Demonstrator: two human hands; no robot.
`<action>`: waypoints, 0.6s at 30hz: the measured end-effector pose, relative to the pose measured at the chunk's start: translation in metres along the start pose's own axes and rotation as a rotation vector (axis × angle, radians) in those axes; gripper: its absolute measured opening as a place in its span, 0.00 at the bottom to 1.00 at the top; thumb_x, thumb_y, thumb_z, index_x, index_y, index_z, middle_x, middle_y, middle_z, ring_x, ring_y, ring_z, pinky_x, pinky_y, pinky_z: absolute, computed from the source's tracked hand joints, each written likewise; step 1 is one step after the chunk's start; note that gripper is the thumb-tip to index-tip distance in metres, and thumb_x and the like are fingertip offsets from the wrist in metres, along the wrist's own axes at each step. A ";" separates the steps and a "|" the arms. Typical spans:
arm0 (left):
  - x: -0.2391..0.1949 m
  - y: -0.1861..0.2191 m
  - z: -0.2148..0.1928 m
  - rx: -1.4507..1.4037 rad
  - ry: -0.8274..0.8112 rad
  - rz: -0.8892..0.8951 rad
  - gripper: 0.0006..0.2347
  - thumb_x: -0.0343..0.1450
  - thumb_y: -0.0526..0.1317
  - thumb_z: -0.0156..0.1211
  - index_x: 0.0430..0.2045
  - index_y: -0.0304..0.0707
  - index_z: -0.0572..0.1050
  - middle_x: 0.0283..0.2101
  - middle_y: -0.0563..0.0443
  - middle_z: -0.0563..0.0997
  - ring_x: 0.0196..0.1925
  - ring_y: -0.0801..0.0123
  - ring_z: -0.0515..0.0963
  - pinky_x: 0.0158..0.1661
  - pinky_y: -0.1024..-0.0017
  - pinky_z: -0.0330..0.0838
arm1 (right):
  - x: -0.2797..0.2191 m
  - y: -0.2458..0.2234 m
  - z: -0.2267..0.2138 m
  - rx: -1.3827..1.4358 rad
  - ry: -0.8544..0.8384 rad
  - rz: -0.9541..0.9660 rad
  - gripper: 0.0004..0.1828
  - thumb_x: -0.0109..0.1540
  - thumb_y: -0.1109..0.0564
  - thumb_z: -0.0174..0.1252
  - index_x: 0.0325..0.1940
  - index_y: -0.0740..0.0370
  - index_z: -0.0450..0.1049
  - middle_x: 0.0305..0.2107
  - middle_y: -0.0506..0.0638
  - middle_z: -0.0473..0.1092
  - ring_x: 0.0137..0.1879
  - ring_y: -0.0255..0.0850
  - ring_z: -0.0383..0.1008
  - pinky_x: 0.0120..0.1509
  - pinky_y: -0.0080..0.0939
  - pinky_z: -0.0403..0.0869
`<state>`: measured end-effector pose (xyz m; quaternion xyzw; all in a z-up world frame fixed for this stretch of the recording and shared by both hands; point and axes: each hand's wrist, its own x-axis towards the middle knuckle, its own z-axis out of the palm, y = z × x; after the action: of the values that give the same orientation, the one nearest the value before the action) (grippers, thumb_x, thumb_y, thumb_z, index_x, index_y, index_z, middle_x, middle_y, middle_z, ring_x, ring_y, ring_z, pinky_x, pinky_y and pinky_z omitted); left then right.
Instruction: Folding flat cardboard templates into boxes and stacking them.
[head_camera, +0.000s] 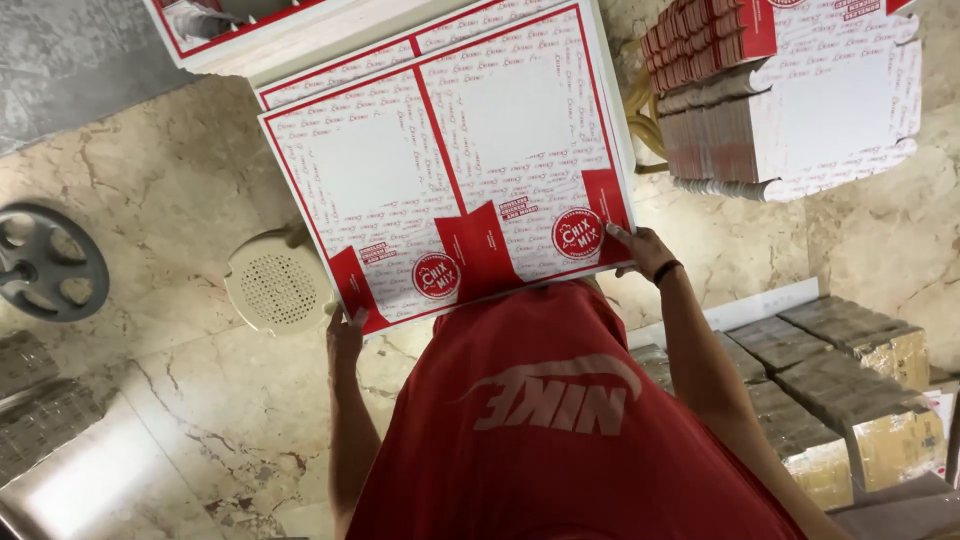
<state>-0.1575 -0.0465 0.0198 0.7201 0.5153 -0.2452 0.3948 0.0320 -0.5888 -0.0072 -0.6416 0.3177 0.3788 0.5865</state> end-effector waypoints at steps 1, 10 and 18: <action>0.006 -0.002 0.006 0.243 0.097 0.003 0.42 0.66 0.65 0.64 0.75 0.55 0.53 0.62 0.32 0.72 0.69 0.46 0.67 0.69 0.50 0.57 | -0.002 -0.004 0.000 0.010 -0.012 0.009 0.33 0.63 0.43 0.68 0.51 0.80 0.70 0.29 0.74 0.72 0.23 0.62 0.77 0.25 0.55 0.82; -0.059 0.254 0.224 0.748 -0.033 0.897 0.42 0.68 0.58 0.70 0.75 0.57 0.53 0.79 0.36 0.43 0.79 0.36 0.33 0.70 0.35 0.24 | -0.010 -0.031 0.019 -0.567 0.126 -0.078 0.30 0.68 0.38 0.58 0.43 0.74 0.77 0.29 0.71 0.76 0.31 0.59 0.80 0.33 0.55 0.82; -0.034 0.282 0.338 0.789 -0.052 0.824 0.66 0.54 0.49 0.86 0.72 0.72 0.23 0.70 0.42 0.07 0.68 0.25 0.10 0.52 0.07 0.31 | -0.008 -0.036 0.023 -1.065 0.219 0.119 0.45 0.67 0.20 0.40 0.43 0.67 0.74 0.35 0.62 0.77 0.41 0.58 0.79 0.43 0.59 0.75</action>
<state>0.1130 -0.3875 -0.0569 0.9482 0.0515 -0.2623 0.1715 0.0559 -0.5618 0.0171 -0.8664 0.1766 0.4509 0.1216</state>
